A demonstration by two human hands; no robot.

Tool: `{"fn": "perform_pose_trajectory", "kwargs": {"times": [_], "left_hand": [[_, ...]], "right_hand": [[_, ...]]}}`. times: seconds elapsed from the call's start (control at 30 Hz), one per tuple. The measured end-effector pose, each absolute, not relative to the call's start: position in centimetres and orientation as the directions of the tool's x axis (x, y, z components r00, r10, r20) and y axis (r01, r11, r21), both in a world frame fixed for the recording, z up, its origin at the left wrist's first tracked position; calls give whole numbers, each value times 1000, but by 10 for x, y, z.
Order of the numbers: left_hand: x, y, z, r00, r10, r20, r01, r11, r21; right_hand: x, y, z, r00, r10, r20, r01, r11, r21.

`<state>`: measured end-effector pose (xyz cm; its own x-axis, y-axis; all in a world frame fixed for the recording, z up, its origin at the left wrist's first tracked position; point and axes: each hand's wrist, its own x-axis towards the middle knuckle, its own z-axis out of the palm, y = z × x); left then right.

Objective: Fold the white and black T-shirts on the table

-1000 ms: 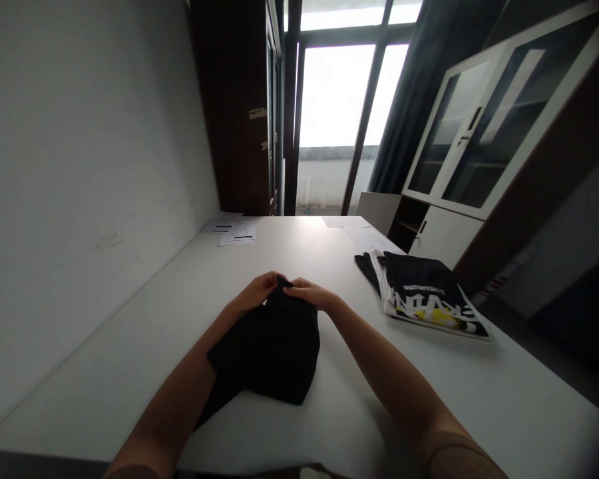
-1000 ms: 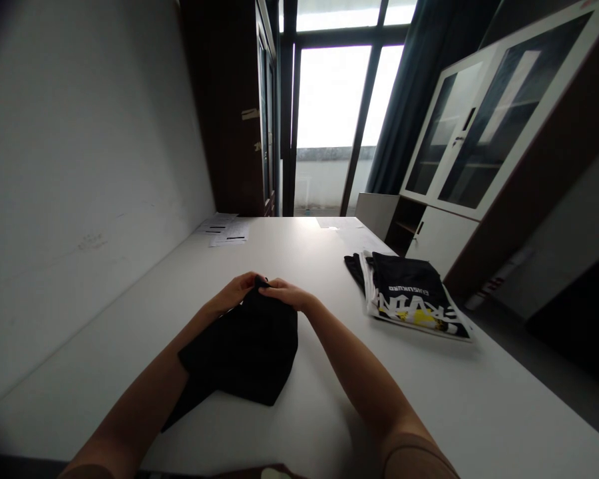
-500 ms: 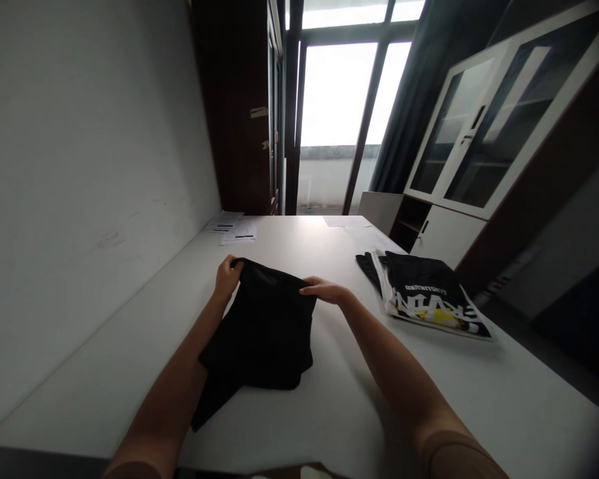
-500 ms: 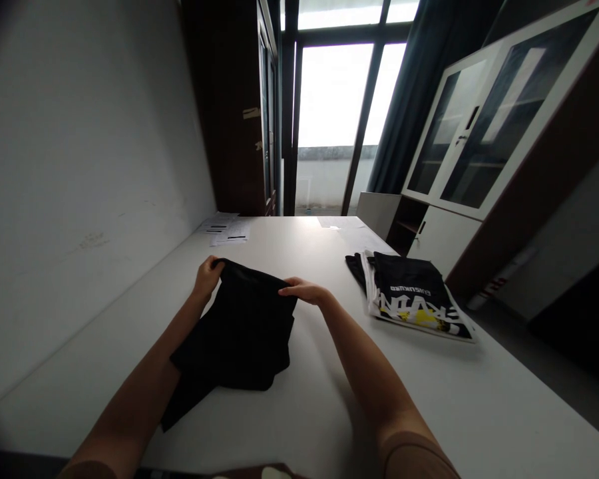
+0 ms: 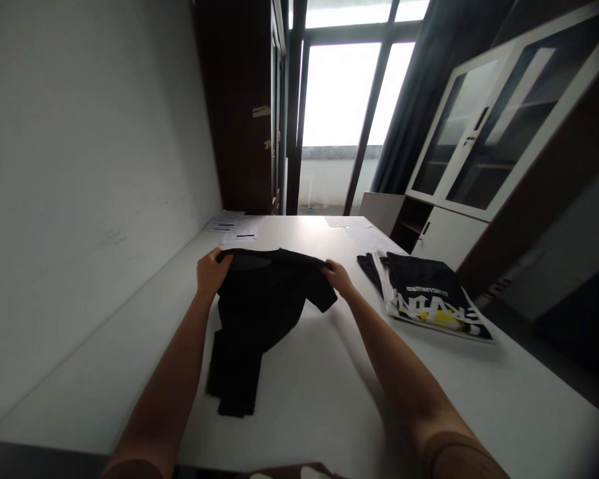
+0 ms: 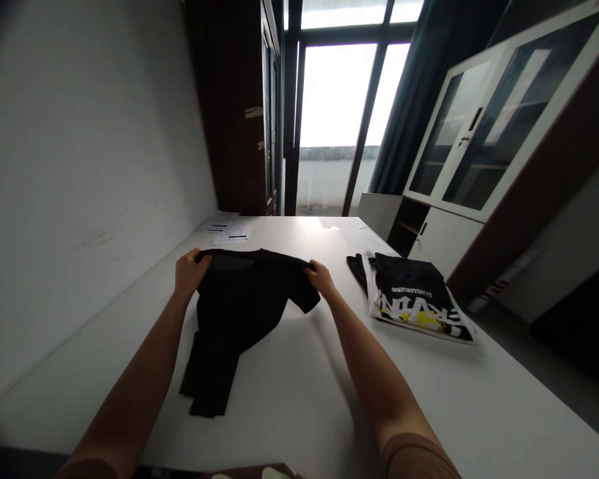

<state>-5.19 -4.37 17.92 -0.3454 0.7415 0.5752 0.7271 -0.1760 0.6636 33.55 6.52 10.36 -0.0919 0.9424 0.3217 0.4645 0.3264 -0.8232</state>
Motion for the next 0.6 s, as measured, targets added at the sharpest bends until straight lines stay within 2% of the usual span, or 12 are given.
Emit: {"fn": "perform_pose_trajectory", "kwargs": {"times": [0.1, 0.23, 0.33, 0.43, 0.5, 0.6], "left_hand": [[-50, -47, 183, -180, 845, 504, 804, -169, 570], [-45, -43, 175, -76, 928, 364, 826, -146, 544], [-40, -39, 169, -45, 932, 361, 783, -191, 592], [-36, -39, 166, -11, 957, 291, 671, -208, 712], [-35, -42, 167, 18, 980, 196, 611, -166, 774], [-34, -48, 169, 135, 989, 57, 568, -124, 814]], "right_hand": [[341, 63, 108, 135, 887, 442, 504, 323, -801], [344, 55, 115, 244, 872, 425, 471, 276, -838], [346, 54, 117, 260, 878, 402, 447, 259, -856], [347, 57, 116, 288, 867, 407, 416, 270, -869], [346, 60, 117, 318, 881, 350, 295, 258, -920], [344, 63, 127, 299, 935, 190, 13, 195, -981]]}}
